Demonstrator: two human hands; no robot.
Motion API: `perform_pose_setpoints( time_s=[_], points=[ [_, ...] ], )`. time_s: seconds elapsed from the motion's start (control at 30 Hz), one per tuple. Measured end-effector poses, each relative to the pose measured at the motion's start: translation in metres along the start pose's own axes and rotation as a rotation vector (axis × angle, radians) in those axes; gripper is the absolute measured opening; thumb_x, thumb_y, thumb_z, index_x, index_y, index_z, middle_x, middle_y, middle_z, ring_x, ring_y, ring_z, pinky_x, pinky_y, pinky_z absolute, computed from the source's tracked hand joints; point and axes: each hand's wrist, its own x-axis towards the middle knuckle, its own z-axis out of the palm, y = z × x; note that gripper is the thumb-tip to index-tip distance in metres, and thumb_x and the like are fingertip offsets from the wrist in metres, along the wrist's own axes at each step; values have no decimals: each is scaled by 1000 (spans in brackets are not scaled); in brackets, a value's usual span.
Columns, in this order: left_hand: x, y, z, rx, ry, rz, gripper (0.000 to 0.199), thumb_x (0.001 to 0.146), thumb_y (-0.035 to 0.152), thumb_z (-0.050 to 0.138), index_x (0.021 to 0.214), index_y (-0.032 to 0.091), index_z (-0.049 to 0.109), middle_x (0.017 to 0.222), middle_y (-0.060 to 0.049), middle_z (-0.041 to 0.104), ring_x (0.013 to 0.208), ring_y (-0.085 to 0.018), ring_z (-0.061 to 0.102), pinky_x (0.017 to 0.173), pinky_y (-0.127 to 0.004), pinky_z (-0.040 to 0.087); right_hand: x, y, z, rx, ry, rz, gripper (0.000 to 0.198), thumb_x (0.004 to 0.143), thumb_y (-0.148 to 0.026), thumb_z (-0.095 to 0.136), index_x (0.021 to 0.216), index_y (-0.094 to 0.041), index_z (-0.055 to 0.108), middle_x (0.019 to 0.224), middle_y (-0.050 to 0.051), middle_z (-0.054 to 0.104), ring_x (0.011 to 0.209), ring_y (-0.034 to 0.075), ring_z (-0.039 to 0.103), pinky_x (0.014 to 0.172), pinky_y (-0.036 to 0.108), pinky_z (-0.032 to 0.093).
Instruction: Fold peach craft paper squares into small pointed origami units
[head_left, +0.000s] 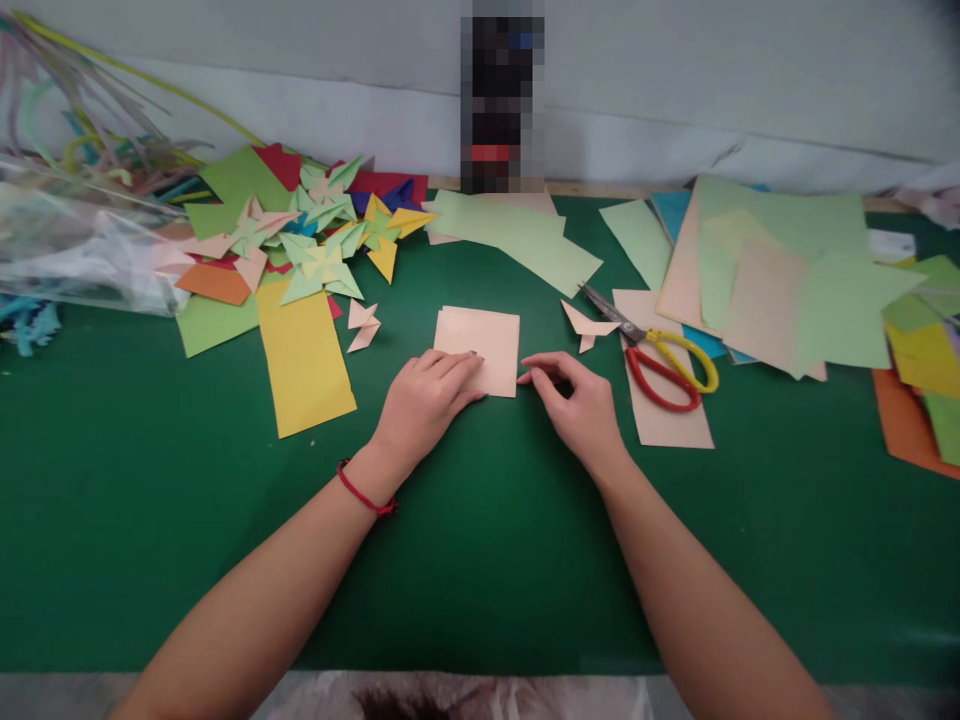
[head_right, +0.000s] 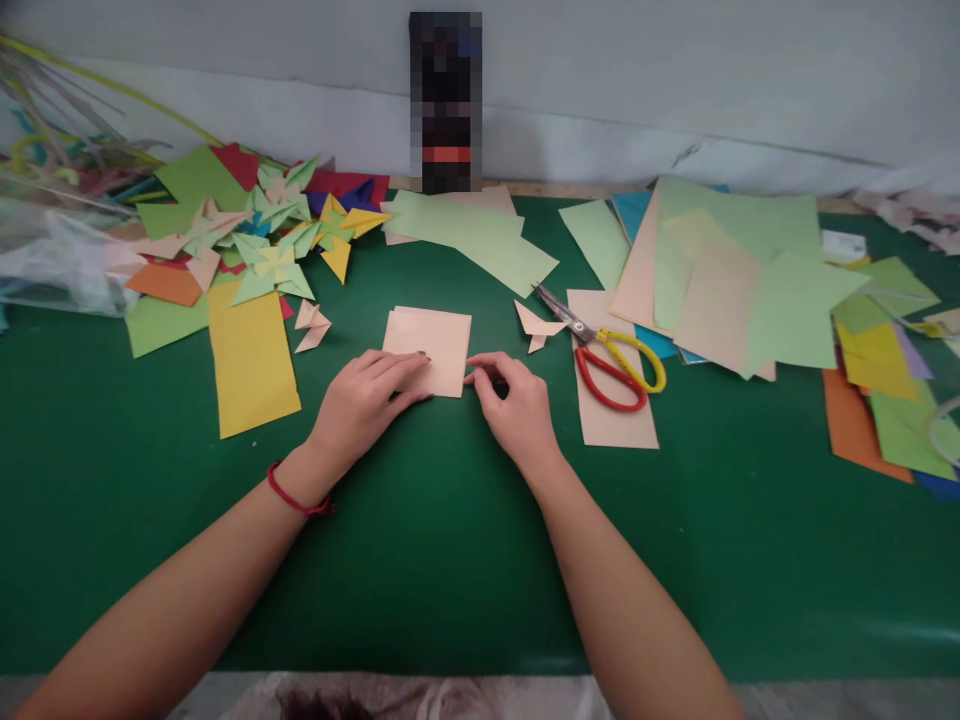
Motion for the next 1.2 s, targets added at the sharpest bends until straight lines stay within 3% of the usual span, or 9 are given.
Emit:
perform_pose_setpoints(
  time_s=[0.4,0.63,0.93,1.2],
  points=[
    [1,3,-2,8,-35,-16,40,85,42,52,114,15,56,111,-9,63,98,-23,55,78,-35,42,-4,-10,-2,-20,-23,88,15,85,-26,49,93,-23,62,64,-3,71,56,12,61,61,23,42],
    [1,2,-1,-4,-38,-30,36,86,39,51,113,16,56,113,-9,63,99,-23,54,78,-34,41,-4,-11,-3,-77,43,111,15,84,-25,50,90,-22,63,59,-4,69,46,10,54,54,22,40],
    [1,3,-3,1,-58,-29,41,84,43,54,115,16,55,113,-9,62,101,-24,53,79,-35,41,-4,-9,-1,126,-2,183,17,84,-29,51,92,-21,63,66,0,72,70,15,68,72,27,47],
    [1,4,-3,-5,-43,-26,36,85,40,52,112,16,56,112,-9,62,99,-23,54,79,-34,41,-2,-8,0,280,-17,206,18,83,-33,53,91,-20,63,67,2,72,74,18,69,78,32,49]
  ],
)
